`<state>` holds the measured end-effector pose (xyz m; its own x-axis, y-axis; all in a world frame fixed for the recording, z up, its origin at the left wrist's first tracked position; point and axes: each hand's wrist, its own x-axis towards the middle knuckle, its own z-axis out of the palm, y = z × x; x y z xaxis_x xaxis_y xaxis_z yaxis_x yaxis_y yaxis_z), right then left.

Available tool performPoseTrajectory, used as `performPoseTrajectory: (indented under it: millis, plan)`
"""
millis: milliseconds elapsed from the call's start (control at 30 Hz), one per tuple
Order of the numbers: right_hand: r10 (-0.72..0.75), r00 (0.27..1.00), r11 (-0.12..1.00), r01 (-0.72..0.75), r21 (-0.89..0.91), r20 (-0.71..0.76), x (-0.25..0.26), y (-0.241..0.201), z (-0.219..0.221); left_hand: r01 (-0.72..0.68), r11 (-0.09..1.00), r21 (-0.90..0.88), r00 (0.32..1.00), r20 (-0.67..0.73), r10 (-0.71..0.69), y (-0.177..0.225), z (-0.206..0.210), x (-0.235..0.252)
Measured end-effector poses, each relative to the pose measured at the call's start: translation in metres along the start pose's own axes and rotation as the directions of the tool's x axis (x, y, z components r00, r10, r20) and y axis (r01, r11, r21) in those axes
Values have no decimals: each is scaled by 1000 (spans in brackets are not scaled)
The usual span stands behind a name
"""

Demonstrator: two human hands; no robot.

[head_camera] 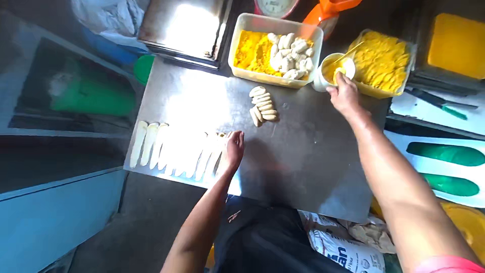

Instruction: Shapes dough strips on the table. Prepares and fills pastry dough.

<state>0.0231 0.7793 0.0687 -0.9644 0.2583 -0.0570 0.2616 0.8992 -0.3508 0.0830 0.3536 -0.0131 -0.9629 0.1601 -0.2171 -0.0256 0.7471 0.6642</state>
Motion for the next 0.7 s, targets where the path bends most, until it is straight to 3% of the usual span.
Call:
performPoseTrajectory:
  millis: [100,200,367,467,533,633,700]
  plan:
    - [-94,975,994,103,-33,202,43,39,5,222,974,-45,975,38,-221,45,43,61]
    - [-100,959,995,103,1,264,54,46,13,374,924,-79,927,65,-370,66,58,85]
    - [-115,949,992,125,-15,293,54,43,-4,312,805,-504,940,40,-339,42,23,52]
    - [-133,970,986,150,-67,204,43,39,-6,313,677,-666,931,73,-359,15,-6,-4]
    - [-119,992,991,120,-53,32,16,22,0,313,590,-744,921,88,-378,0,-21,-35]
    - [-182,966,981,191,30,-184,-57,-38,18,306,398,-865,901,128,-414,-4,-35,-70]
    - [-268,953,956,280,81,-141,-120,-80,44,322,285,-903,885,180,-430,3,-42,-84]
